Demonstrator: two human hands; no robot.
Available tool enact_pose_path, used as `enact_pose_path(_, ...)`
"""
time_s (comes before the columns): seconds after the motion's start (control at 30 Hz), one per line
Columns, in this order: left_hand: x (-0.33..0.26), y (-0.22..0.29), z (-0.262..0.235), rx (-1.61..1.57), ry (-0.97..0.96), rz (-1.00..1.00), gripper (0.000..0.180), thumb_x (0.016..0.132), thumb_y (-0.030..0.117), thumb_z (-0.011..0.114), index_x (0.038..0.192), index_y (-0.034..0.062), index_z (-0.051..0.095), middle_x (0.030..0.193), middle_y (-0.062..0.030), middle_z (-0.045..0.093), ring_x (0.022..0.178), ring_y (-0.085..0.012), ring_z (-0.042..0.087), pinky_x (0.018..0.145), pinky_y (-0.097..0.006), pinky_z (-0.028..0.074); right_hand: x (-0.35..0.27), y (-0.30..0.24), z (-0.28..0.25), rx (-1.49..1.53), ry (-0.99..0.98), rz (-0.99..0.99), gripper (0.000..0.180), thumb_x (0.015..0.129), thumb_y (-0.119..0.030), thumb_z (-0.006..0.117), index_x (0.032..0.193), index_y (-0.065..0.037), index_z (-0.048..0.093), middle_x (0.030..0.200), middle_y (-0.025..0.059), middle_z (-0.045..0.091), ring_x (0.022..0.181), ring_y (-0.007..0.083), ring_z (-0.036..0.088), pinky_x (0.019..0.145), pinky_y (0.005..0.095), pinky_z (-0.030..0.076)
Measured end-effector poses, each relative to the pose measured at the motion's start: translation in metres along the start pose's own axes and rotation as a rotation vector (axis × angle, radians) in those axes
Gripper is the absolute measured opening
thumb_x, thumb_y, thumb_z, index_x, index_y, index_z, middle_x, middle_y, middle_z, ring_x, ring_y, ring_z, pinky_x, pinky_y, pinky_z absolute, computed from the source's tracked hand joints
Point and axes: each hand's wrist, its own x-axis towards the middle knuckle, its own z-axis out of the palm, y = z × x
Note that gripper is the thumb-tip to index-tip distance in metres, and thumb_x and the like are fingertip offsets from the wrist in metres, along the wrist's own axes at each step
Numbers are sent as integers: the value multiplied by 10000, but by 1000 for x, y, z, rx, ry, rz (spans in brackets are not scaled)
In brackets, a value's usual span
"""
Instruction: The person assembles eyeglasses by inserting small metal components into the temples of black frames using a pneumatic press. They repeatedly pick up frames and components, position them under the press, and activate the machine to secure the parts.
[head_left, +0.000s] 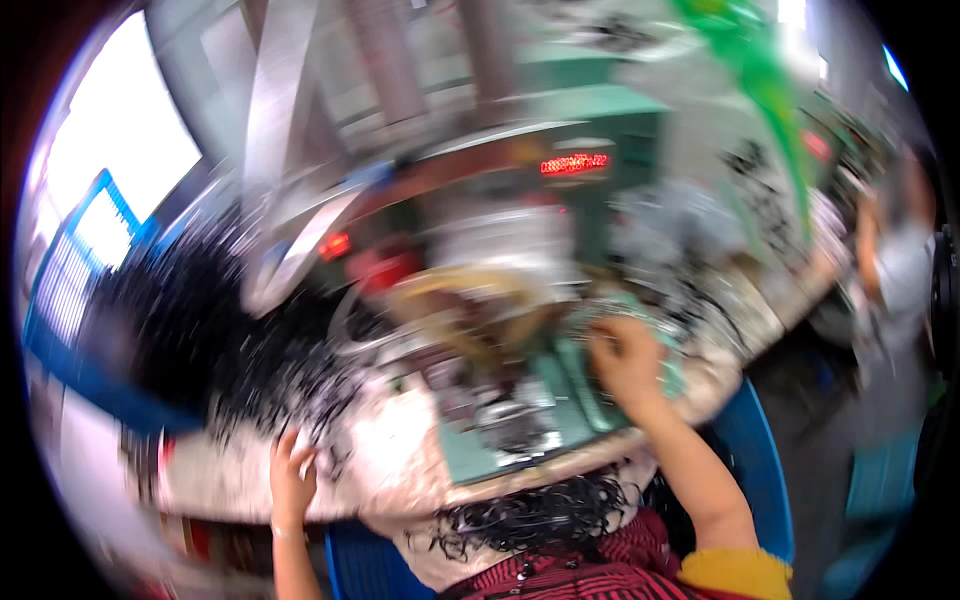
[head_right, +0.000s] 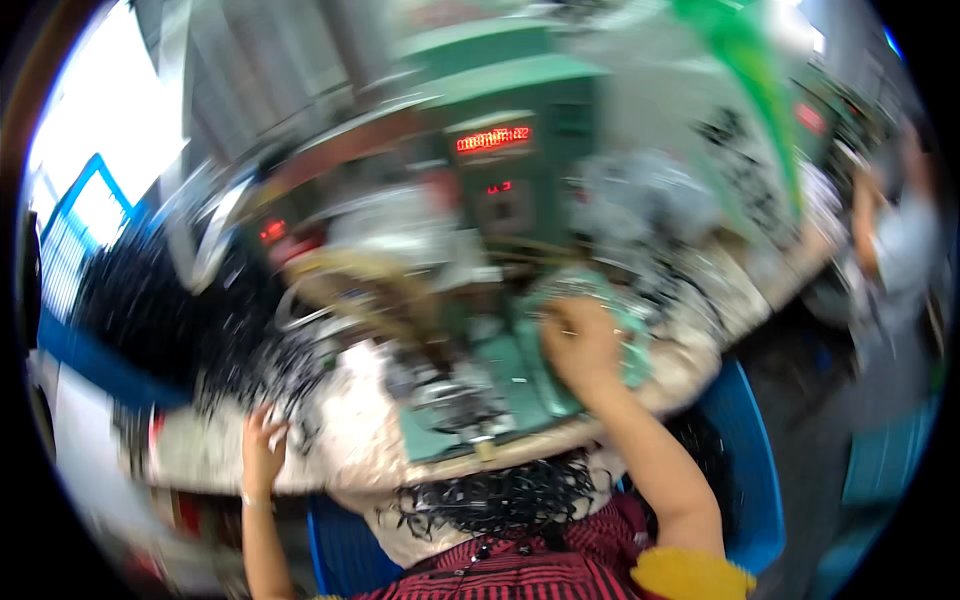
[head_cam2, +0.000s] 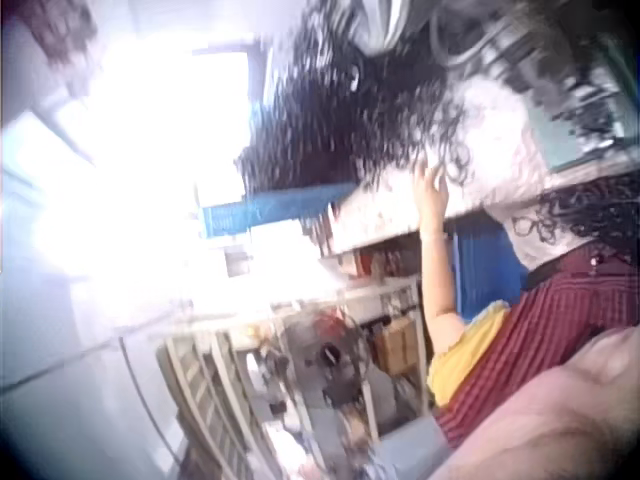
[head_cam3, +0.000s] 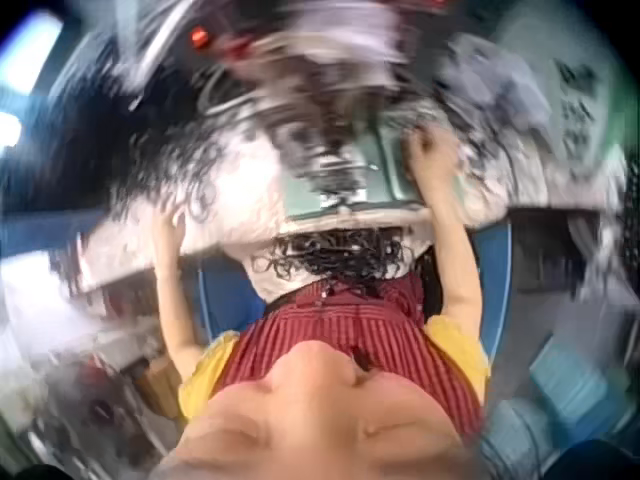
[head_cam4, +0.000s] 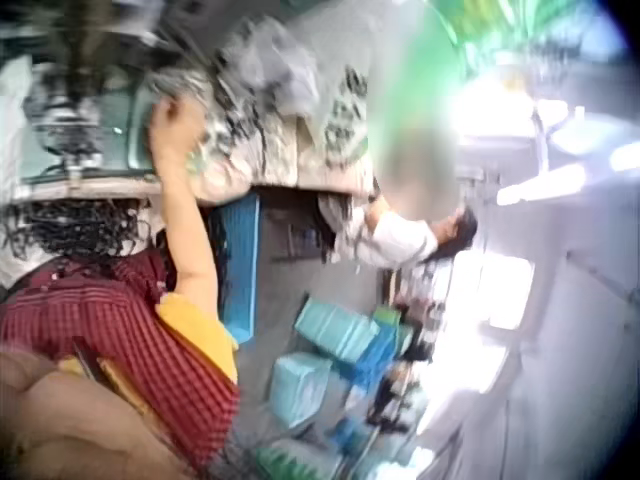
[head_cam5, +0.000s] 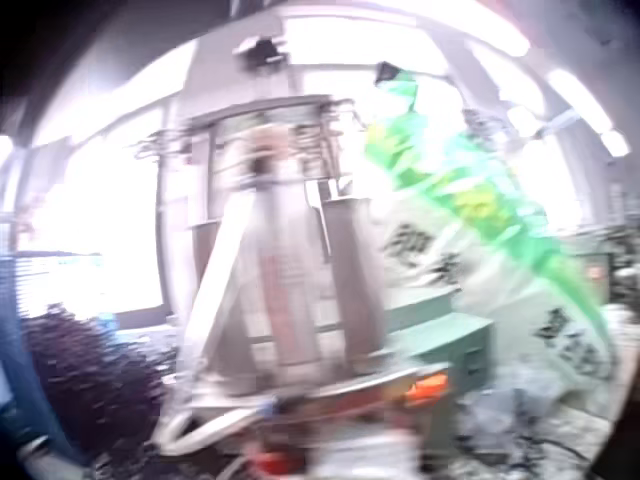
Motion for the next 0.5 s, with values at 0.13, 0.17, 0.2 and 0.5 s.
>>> enact_pose_path(0.13,-11,-6,85,106,85,-297,232,770,-15,631,968,59,726,1214,-209,632,1118,-399,552,951,-464,452,1,-13,27,218,50,84,129,788,-101,679,903,-48,702,899,133,696,910,341,640,827,452,504)
enact_pose_path(0.17,9,12,97,118,92,-222,244,756,-7,631,970,58,728,1184,-217,644,1087,-416,558,951,-464,452,-2,-10,23,184,49,107,122,790,-100,678,898,-47,700,898,132,694,909,342,636,825,450,502)
enact_pose_path(0.2,26,33,112,103,101,-168,257,741,0,632,972,58,730,1154,-226,656,1056,-433,565,951,-463,452,-4,-8,12,132,30,114,115,792,-99,677,892,-45,698,896,131,693,908,344,632,824,448,501)
enact_pose_path(0.5,56,93,48,-302,238,-111,266,1049,154,493,1065,-19,694,1411,-136,525,969,-176,568,799,-291,478,-45,-7,-64,137,92,216,90,779,-76,710,866,-70,728,844,108,694,825,314,635,761,409,503)
